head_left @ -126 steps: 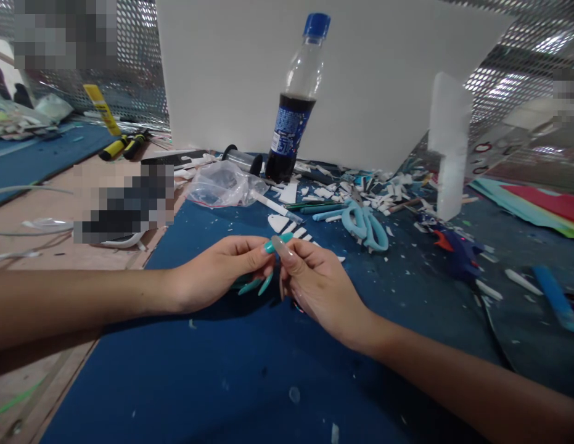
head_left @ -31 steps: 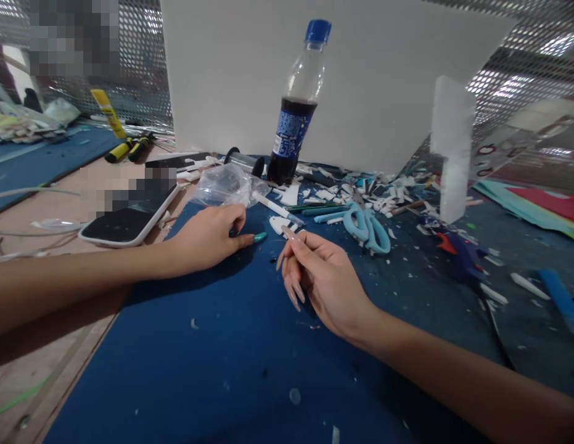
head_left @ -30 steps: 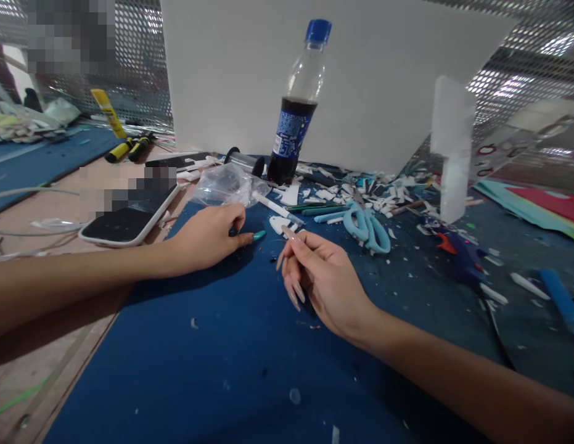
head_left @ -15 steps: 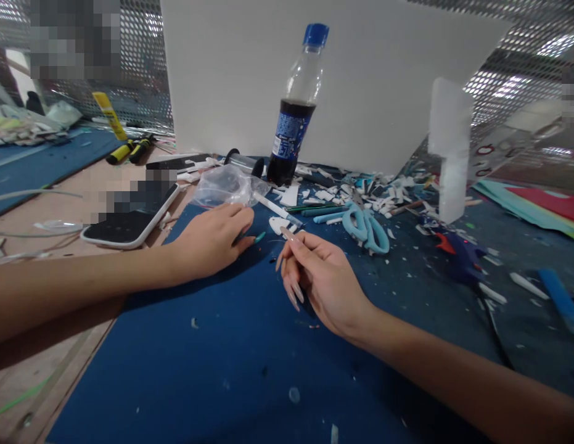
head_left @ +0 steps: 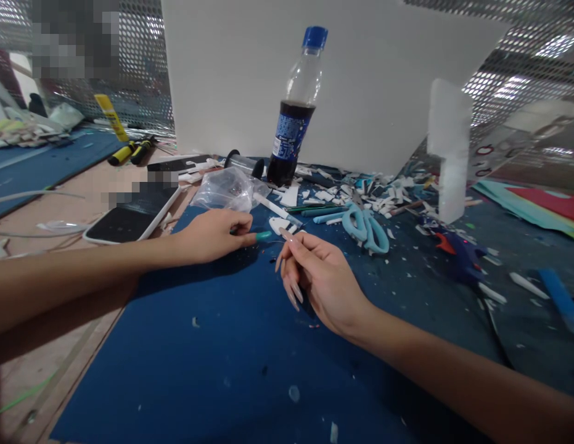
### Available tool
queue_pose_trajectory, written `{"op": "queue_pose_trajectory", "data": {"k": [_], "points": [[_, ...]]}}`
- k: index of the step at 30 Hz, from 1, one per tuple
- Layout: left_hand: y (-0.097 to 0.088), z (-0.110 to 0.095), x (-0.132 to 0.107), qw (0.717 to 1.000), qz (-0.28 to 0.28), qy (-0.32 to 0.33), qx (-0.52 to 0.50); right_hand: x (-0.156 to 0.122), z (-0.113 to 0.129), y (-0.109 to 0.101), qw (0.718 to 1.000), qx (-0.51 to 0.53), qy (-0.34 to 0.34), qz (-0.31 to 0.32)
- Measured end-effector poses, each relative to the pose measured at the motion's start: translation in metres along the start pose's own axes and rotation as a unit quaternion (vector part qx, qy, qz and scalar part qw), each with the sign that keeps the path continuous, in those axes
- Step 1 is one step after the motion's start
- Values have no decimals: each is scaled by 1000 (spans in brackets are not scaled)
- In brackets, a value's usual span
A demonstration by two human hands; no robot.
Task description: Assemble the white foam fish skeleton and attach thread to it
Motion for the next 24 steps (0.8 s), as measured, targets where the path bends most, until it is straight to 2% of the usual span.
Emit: {"op": "queue_pose_trajectory", "data": {"k": [5,10,15,20,24], "points": [[3,0,-2,1000,-21,9,20,1,1,0,1000,2,-7,4],[1,0,-1,999,-25,-12,-30,1,0,0,1000,-2,-4,1],[0,-2,-2,999,-31,-22,-11,1,0,0,1000,-1,-5,-2],[3,-1,-4,995,-95,30,17,2,1,1,1000,2,-6,0],[5,2,-3,996,-73,35,26,1,0,1,1000,-4,-7,1]]}}
Point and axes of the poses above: each hand's wrist, its own x-axis towards the middle knuckle, its own y-axis out of the palm, z = x × y, the point moved 1 cm from there along x, towards the middle knuckle, and after that the axes turned 14 degrees about -y, right-handed, at the moved point
